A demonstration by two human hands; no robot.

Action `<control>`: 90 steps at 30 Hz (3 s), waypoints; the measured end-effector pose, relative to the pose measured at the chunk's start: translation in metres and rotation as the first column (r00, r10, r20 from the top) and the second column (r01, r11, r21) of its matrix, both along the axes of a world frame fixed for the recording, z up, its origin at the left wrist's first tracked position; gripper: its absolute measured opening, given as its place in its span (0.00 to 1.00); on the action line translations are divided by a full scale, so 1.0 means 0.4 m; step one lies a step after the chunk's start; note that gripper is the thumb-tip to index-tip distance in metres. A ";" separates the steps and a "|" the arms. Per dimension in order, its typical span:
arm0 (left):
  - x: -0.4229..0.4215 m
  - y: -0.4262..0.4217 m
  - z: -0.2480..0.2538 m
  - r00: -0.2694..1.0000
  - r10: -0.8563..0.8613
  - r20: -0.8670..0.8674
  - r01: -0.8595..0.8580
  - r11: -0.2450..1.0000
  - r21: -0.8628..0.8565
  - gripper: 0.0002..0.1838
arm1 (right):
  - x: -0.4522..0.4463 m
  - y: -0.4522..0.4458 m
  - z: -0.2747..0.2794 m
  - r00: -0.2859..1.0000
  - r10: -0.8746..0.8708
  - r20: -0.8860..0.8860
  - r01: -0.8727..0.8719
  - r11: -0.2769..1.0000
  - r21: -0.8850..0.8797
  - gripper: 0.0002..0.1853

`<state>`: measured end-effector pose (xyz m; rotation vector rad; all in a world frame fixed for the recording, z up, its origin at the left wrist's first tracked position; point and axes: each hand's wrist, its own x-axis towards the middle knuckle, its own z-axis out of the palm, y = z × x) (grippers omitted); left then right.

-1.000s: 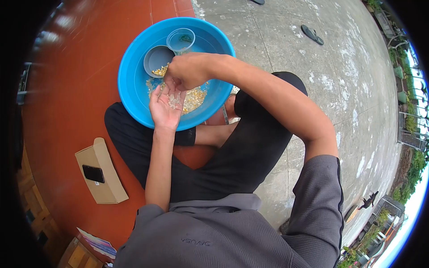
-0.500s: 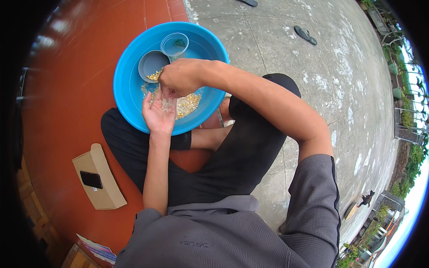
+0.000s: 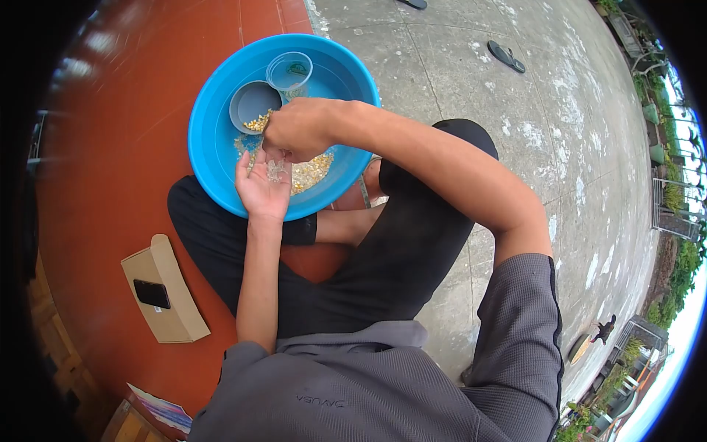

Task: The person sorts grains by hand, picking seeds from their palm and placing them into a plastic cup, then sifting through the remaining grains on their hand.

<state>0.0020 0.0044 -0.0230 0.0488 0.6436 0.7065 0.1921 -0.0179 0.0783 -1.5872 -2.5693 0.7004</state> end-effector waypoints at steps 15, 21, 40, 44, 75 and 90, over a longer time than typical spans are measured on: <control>-0.004 0.002 -0.013 0.994 -0.100 0.046 0.098 0.994 0.043 0.35 | 0.000 0.004 0.000 1.000 -0.023 -0.018 0.022 0.997 -0.070 0.09; 0.006 0.001 0.003 0.998 -0.039 0.057 0.040 0.999 -0.009 0.36 | 0.028 0.015 -0.011 0.928 -0.181 -0.327 0.110 0.968 -0.225 0.11; 0.006 0.005 0.014 0.961 -0.063 0.270 0.051 0.997 0.051 0.40 | 0.208 0.102 -0.016 0.487 -0.749 -0.450 0.861 0.498 0.103 0.17; 0.004 0.004 0.023 0.962 -0.064 0.267 0.050 0.997 0.058 0.39 | 0.205 0.097 -0.025 0.482 -0.764 -0.429 0.867 0.487 0.107 0.17; -0.091 0.117 0.078 0.380 0.486 -0.787 0.920 -0.291 0.264 0.27 | 0.104 0.052 -0.006 0.801 -0.437 -0.409 0.528 0.837 0.141 0.10; -0.083 0.098 0.128 -0.083 0.504 -0.860 0.948 -0.227 -0.225 0.24 | 0.093 0.050 0.003 0.807 -0.468 -0.360 0.530 0.843 0.092 0.12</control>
